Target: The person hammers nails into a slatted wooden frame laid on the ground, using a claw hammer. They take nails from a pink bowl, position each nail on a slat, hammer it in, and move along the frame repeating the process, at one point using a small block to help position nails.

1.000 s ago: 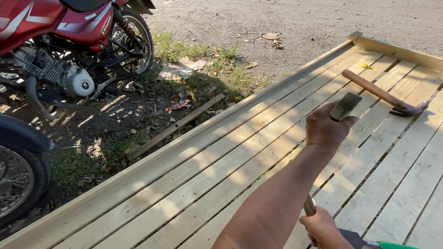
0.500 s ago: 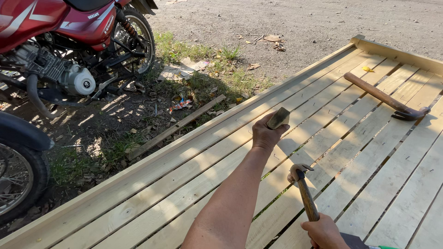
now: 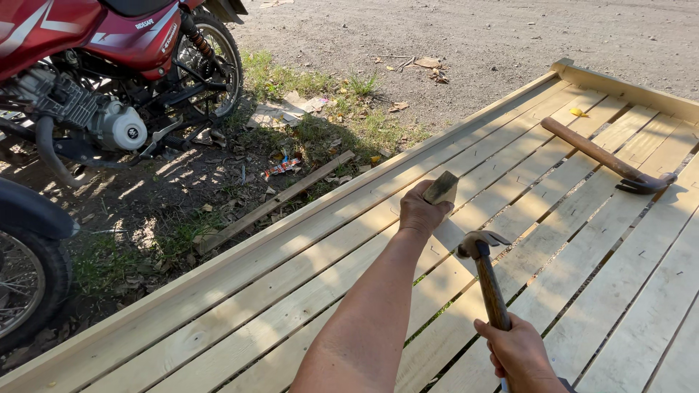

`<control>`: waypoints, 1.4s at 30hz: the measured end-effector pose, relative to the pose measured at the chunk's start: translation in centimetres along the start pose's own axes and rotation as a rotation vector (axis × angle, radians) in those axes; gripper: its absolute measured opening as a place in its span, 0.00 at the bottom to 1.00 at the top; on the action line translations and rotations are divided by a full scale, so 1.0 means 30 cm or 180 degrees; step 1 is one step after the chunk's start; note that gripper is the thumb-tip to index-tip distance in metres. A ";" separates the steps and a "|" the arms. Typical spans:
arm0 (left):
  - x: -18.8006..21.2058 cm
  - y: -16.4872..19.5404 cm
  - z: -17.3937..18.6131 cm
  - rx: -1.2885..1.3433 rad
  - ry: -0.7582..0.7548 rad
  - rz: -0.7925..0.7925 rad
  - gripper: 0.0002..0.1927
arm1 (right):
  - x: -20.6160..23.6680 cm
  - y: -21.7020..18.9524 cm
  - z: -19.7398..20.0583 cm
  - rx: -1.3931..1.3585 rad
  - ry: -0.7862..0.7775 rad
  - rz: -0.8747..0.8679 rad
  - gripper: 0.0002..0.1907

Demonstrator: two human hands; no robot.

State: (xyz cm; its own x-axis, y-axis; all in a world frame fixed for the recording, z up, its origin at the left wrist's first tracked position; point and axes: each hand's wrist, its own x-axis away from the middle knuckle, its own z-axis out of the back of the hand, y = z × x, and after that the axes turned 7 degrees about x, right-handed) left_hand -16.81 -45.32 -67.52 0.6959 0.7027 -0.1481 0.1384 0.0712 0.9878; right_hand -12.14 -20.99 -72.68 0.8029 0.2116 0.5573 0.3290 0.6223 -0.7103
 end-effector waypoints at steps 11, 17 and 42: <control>-0.035 0.065 -0.012 0.0013 0.0029 -0.0122 0.22 | 0.147 -0.401 0.077 0.0417 0.0535 0.1350 0.19; -0.041 0.055 -0.011 0.0334 -0.0049 0.0051 0.20 | 0.123 -0.373 0.081 0.1066 0.0482 0.1192 0.18; -0.067 -0.004 0.017 -0.0290 -0.0183 0.0187 0.26 | 0.074 -0.418 0.041 0.0774 0.0492 0.1217 0.14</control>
State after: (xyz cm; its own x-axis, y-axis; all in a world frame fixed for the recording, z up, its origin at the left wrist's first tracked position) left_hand -17.86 -47.12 -67.35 0.7405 0.6661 -0.0898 0.0334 0.0969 0.9947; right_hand -15.10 -27.39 -62.01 0.9143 0.3565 0.1921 -0.1153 0.6840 -0.7204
